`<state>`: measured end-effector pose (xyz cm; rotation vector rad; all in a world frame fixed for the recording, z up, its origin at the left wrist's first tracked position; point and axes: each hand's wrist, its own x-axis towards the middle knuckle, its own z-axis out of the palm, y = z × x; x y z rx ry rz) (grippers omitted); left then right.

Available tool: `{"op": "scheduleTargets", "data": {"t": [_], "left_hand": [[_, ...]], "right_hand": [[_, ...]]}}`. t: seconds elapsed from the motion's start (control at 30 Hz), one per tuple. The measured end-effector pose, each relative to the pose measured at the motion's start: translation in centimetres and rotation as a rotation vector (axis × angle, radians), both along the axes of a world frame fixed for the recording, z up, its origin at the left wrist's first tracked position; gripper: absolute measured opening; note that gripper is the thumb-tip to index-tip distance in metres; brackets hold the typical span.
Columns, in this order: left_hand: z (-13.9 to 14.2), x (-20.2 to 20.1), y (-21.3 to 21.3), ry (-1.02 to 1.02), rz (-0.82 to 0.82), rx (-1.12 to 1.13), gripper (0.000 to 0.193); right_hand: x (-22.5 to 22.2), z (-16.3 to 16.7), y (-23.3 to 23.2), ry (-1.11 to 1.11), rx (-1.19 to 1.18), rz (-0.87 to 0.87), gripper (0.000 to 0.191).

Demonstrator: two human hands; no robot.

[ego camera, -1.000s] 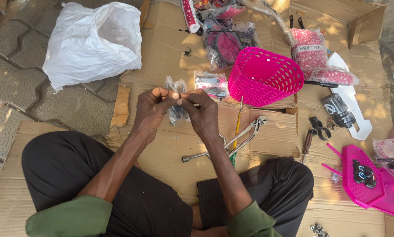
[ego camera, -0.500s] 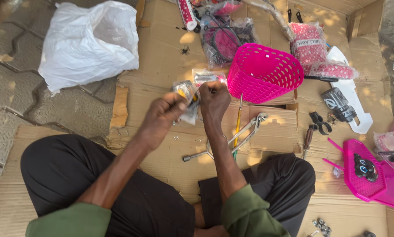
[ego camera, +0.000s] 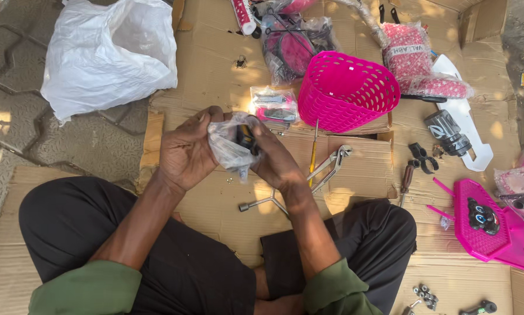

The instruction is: The person sits on cardboard on the ground assembling a children's bicycle. They unwrap plastic-wrapped parts including a seat, basket, and training wheels, then fit a training wheel to its mounting bracket and tighten the axle hardware using pliers and a wrench.

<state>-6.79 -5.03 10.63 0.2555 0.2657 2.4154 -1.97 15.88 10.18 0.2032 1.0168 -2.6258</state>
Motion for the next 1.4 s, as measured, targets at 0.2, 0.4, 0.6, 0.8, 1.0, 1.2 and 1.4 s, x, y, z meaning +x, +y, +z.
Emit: {"op": "scheduleTargets", "data": {"t": [0.2, 0.4, 0.6, 0.8, 1.0, 1.2, 1.4], "left_hand": [[-0.9, -1.4, 1.5, 0.072, 0.308, -0.521, 0.036], [-0.8, -0.9, 4.3, 0.342, 0.123, -1.142, 0.076], [0.6, -0.5, 3.3, 0.584, -0.029, -1.169, 0.069], [2.0, -1.0, 2.6, 0.62, -0.121, -1.102, 0.073], [1.9, -0.3, 2.9, 0.508, -0.101, -0.957, 0.073], [1.2, -1.2, 2.2, 0.477, -0.073, -1.03, 0.067], [0.1, -1.2, 1.8, 0.629, -0.253, -0.947, 0.066]], "right_hand": [[-2.6, -0.3, 0.2, -0.01, 0.346, -0.428, 0.017], [-2.3, 2.0, -1.6, 0.196, 1.072, -0.619, 0.019], [-0.8, 4.5, -0.8, 0.27, 1.25, -0.579, 0.028], [-0.2, 5.7, 1.1, 0.075, 0.757, -0.371, 0.035], [0.6, 6.1, 0.5, 0.086, 0.621, -0.43, 0.031], [1.5, 6.5, 0.4, 0.384, 1.389, -0.443, 0.019], [0.5, 4.3, 4.0, -0.156, 0.647, -0.335, 0.016]]}}
